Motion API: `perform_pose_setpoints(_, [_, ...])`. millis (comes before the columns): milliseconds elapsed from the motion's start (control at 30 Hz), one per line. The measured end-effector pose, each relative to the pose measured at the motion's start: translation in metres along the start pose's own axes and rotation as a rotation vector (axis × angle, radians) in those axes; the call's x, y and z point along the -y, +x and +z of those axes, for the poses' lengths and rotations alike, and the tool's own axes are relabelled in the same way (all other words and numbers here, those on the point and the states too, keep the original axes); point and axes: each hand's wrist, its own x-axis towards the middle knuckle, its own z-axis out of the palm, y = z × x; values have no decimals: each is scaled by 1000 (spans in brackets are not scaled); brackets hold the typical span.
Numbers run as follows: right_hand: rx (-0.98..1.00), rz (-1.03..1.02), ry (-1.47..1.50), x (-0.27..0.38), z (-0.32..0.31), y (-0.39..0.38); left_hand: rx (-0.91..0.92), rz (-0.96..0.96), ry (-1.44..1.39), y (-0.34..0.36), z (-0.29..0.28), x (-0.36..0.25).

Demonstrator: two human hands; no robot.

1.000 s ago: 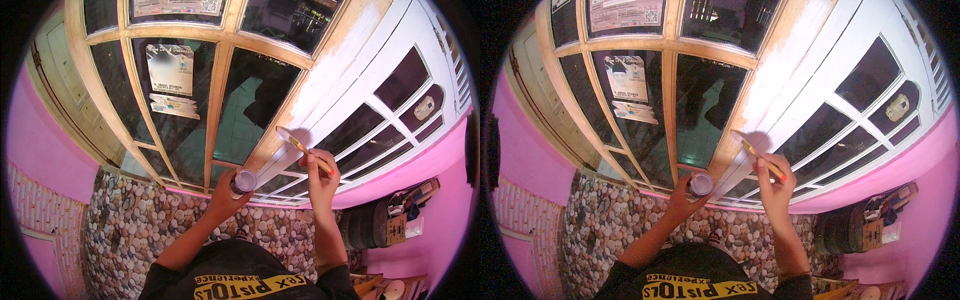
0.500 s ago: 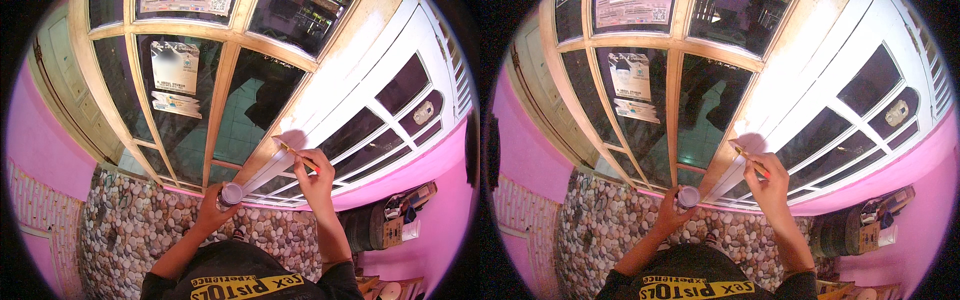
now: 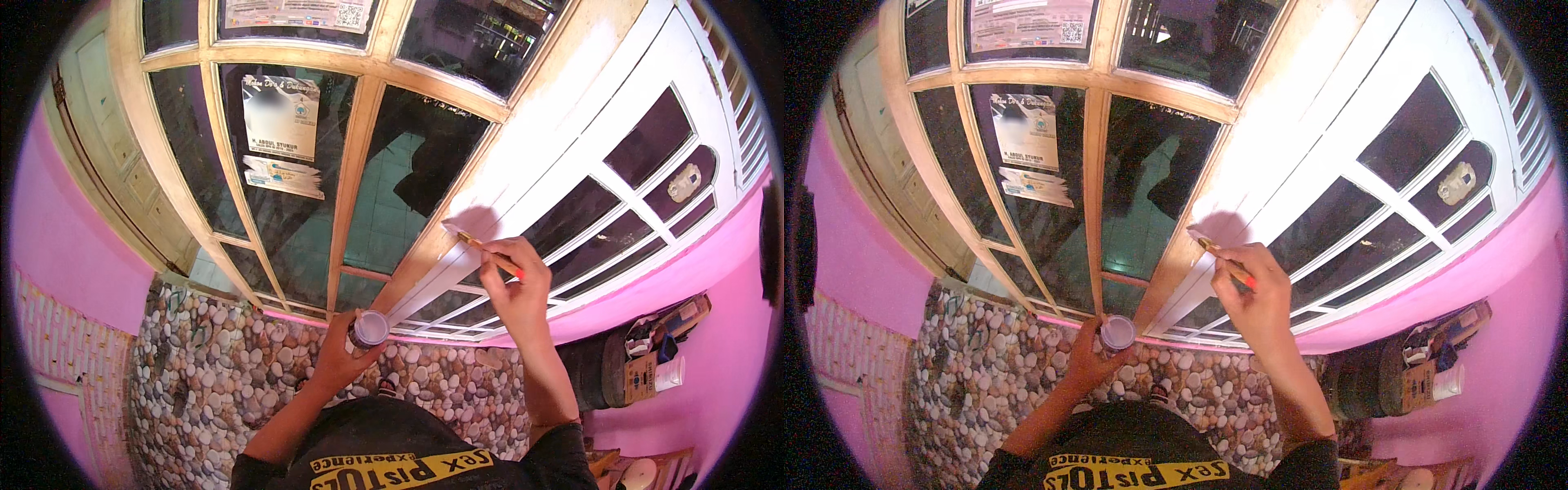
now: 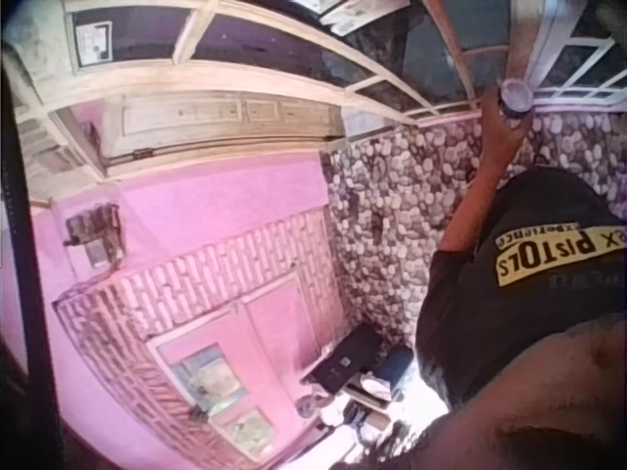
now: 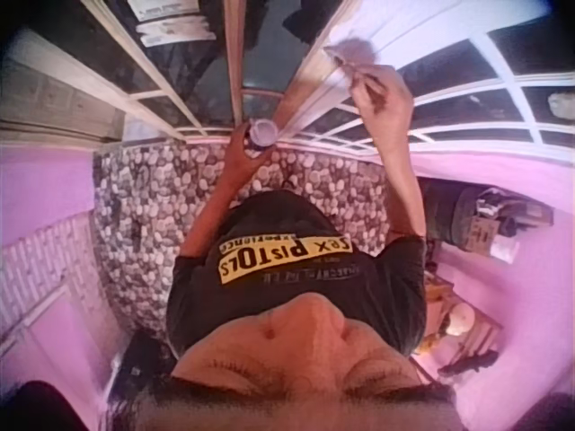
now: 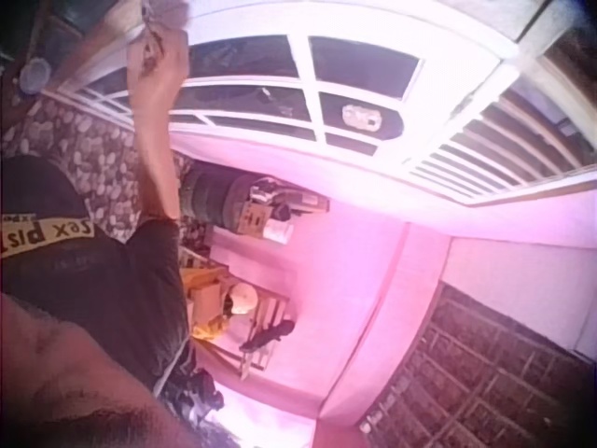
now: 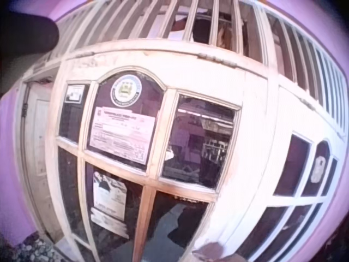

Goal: The person paints a wooden door frame white using a brush and a small container of paint.

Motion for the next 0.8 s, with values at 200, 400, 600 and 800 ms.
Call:
perform_pose_setpoints(200, [-180, -150, -34, 1, -19, 37, 4, 12, 20, 1, 0, -1])
perform_pose_setpoints(400, [-167, -82, -19, 25, -26, 29, -1, 4, 14, -4, -3, 0])
perform_pose_setpoints(600, [-152, -91, -38, 13, -14, 35, -18, 41, 62, -5, -2, -4])
perform_pose_setpoints(800, [-404, -133, 48, 33, -29, 62, -12, 20, 7, -5, -4, -1])
